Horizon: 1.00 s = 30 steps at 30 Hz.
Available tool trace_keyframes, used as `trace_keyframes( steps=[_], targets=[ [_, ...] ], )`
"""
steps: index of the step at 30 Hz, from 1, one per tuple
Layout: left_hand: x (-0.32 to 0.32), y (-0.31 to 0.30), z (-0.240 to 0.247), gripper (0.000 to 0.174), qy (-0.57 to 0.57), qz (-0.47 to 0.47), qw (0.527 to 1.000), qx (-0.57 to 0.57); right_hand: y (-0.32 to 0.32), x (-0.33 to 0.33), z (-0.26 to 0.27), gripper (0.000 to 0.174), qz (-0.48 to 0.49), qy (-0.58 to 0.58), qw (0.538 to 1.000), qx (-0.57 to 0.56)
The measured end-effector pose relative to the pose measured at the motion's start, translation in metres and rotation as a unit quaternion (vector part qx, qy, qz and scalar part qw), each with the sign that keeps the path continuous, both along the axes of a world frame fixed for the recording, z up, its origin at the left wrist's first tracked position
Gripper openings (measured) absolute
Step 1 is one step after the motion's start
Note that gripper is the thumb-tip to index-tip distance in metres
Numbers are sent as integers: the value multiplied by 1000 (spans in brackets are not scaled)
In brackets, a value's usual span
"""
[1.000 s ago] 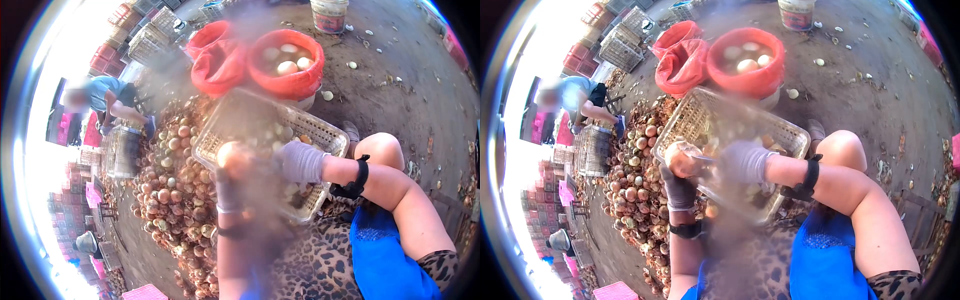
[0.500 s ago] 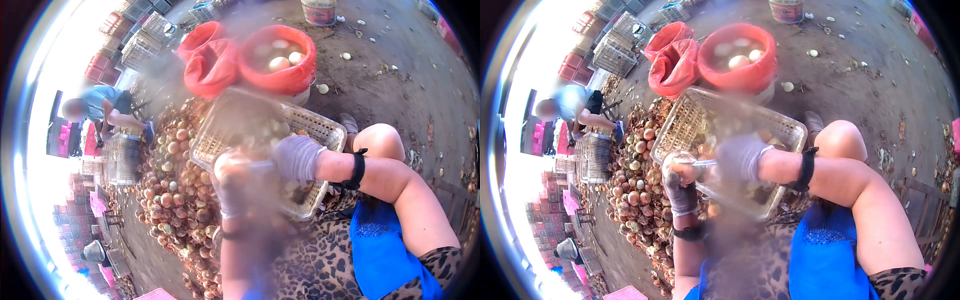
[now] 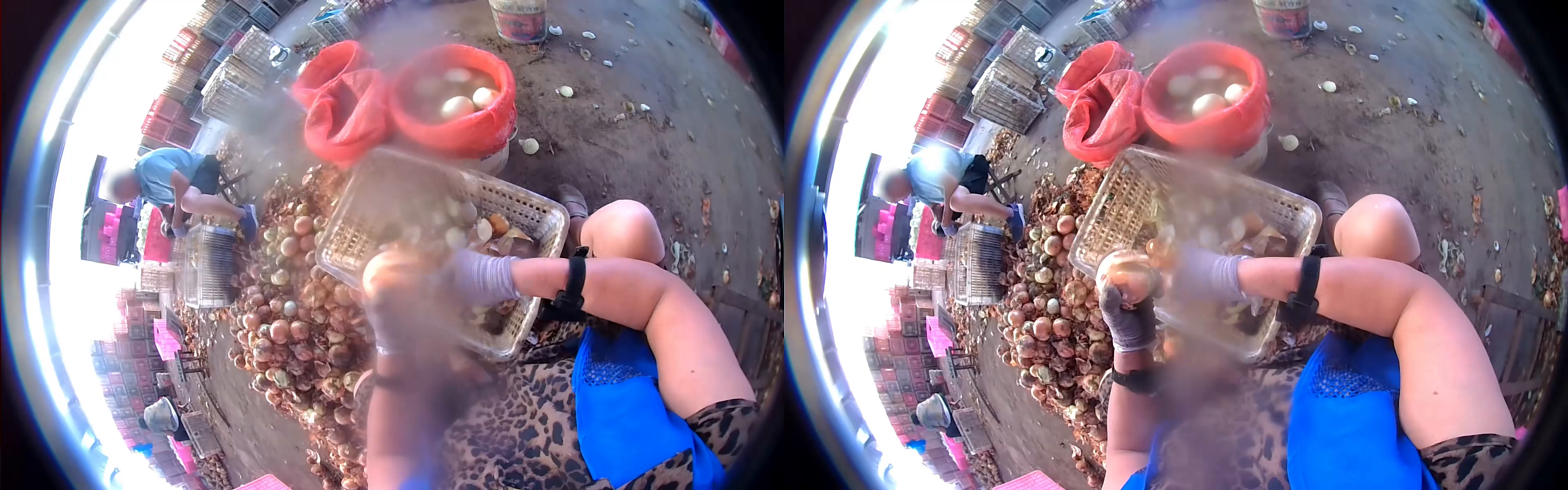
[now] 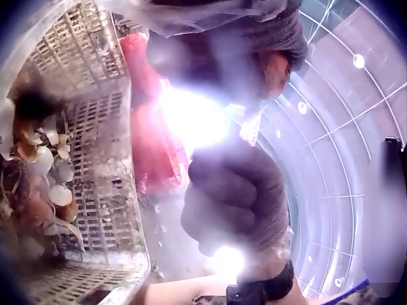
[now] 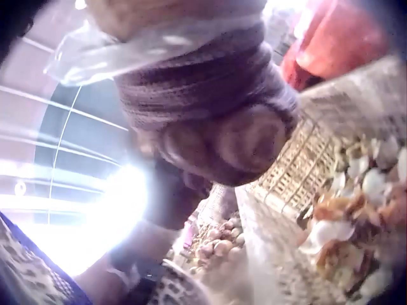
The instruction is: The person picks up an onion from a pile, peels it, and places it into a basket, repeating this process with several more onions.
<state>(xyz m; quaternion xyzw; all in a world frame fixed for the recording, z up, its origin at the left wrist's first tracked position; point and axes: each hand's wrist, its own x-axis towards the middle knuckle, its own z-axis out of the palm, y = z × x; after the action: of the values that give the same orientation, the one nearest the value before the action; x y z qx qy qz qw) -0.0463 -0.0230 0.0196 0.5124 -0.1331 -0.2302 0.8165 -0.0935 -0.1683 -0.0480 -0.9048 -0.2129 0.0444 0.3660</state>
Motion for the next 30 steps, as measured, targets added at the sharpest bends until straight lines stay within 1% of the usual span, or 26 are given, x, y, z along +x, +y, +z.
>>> trace_keyframes(
  steps=[1,3,4,5,6,7,8,9,10,11,12,14,15,16,17,18,19,20,21,23,24,25,26,27,28,30],
  targets=[
    [2,1,-1,69,-9,-24,1000,-4,4,0,-7,20,26,-26,995,94],
    [9,1,-1,69,-31,-72,997,-12,5,-1,-12,19,30,-59,997,43],
    [10,0,-1,69,-99,-60,992,53,6,0,-11,18,32,-75,996,18],
    [12,-2,-3,69,-166,-47,978,118,1,-5,17,19,-26,-23,999,-19],
    [15,2,-16,68,-67,-59,994,67,-11,-15,70,19,-86,31,994,-55],
    [19,5,-30,67,40,-58,997,10,-17,-20,99,20,-145,87,981,-93],
    [22,9,-43,66,142,-46,988,-44,-17,-18,91,21,-193,10,981,-24],
    [14,3,-37,65,59,-34,996,56,-19,-14,78,23,-238,-68,968,44],
    [8,0,-27,65,64,-66,995,48,-22,-13,67,25,-283,-146,941,112],
    [1,-4,-17,65,68,-99,992,41,-24,-11,73,31,-280,-128,941,138],
    [-5,-8,-7,65,72,-131,988,34,-26,-8,73,31,-263,-146,945,126],
    [-5,-8,-6,66,15,-156,982,103,-29,-5,70,32,-225,-177,952,106],
    [1,-4,-13,70,60,-220,973,30,-33,-2,63,31,-239,-132,955,117],
    [-2,-3,-26,72,-21,-161,977,136,-36,4,56,31,-250,-88,956,127],
    [-9,-4,-43,74,-101,-97,961,239,-37,6,51,30,-263,-20,944,200],
    [-4,-1,-43,76,-67,-108,969,214,-38,7,57,30,-282,43,919,271],
    [0,1,-42,79,-32,-117,974,189,-39,4,64,28,-295,129,861,395],
    [5,4,-42,81,4,-125,978,165,-41,2,73,27,-300,212,780,506],
    [2,1,-18,81,98,-194,975,49,-42,-1,84,26,-308,177,824,442],
    [4,-6,-8,75,162,-217,962,-13,-42,-5,100,23,-316,104,893,304],
    [5,-9,-2,73,195,-228,953,-42,-42,-4,94,23,-309,71,900,299],
    [2,-13,4,71,136,-185,972,49,-41,-2,82,23,-302,37,905,296],
    [-2,-15,13,69,75,-140,977,140,-41,-2,71,24,-296,5,909,294],
    [-9,-19,24,66,108,-112,981,115,-48,-2,67,24,-278,-48,946,160],
    [-9,-16,26,66,118,-116,982,88,-64,0,63,24,-252,-100,962,22],
    [-8,-10,29,66,134,-117,984,28,-85,7,53,25,-285,-138,941,-120]
  ],
)
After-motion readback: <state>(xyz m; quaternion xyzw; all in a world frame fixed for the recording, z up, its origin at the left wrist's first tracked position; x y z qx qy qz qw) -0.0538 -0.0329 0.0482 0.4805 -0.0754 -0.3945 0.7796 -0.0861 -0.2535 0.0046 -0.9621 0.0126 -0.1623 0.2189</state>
